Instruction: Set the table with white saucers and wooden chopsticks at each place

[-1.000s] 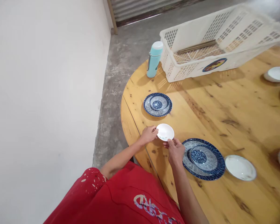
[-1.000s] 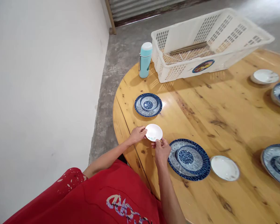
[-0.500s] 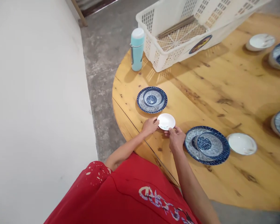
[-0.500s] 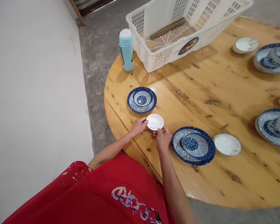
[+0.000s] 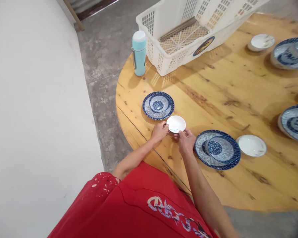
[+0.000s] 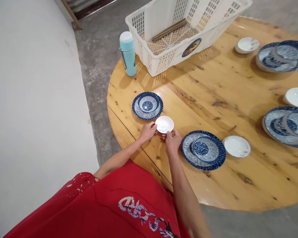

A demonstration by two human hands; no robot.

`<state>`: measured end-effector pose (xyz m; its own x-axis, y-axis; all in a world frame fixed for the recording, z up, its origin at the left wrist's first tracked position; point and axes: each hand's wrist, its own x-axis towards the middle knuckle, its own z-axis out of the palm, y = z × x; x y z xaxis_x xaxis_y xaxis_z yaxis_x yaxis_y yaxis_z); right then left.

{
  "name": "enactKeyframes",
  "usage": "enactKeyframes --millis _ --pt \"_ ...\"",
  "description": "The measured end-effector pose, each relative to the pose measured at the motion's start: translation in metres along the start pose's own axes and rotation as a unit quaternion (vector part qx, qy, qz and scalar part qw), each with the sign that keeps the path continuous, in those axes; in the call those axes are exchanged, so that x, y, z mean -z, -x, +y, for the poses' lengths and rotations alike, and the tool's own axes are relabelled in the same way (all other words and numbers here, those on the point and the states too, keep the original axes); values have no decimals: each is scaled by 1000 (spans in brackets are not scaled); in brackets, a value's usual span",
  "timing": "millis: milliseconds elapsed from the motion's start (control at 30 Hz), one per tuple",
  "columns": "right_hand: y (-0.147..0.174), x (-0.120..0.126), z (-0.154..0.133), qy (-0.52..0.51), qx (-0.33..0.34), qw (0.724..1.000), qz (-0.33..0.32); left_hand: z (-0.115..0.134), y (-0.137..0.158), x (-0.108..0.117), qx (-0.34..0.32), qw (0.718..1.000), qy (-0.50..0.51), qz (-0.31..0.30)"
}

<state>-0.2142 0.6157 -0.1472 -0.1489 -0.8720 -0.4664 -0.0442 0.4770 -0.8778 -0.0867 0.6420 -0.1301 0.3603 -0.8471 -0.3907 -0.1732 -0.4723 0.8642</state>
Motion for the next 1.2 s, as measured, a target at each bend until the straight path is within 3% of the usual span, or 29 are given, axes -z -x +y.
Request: enactKeyframes --millis 267,467,667,867,967,1067,1200 --pt "8 -1 -12 2 -18 1000 -2 0 -3 1 -37 998 -54 14" --pt "25 4 -22 -16 -10 1000 -25 -5 5 10 -24 1000 4 6" --pt "77 42 -1 -21 0 998 -58 -24 37 21 -30 999 -16 -18" --pt "130 70 44 -6 -97 994 -44 -42 62 28 -88 993 -75 -40" --pt "142 72 47 -17 -104 992 -63 -37 78 35 -112 988 -102 -40" --pt "147 79 41 -16 -61 993 -97 -25 101 38 -133 982 -131 -25" --pt "151 114 43 -15 -31 991 -127 -11 140 18 -166 974 -156 4"
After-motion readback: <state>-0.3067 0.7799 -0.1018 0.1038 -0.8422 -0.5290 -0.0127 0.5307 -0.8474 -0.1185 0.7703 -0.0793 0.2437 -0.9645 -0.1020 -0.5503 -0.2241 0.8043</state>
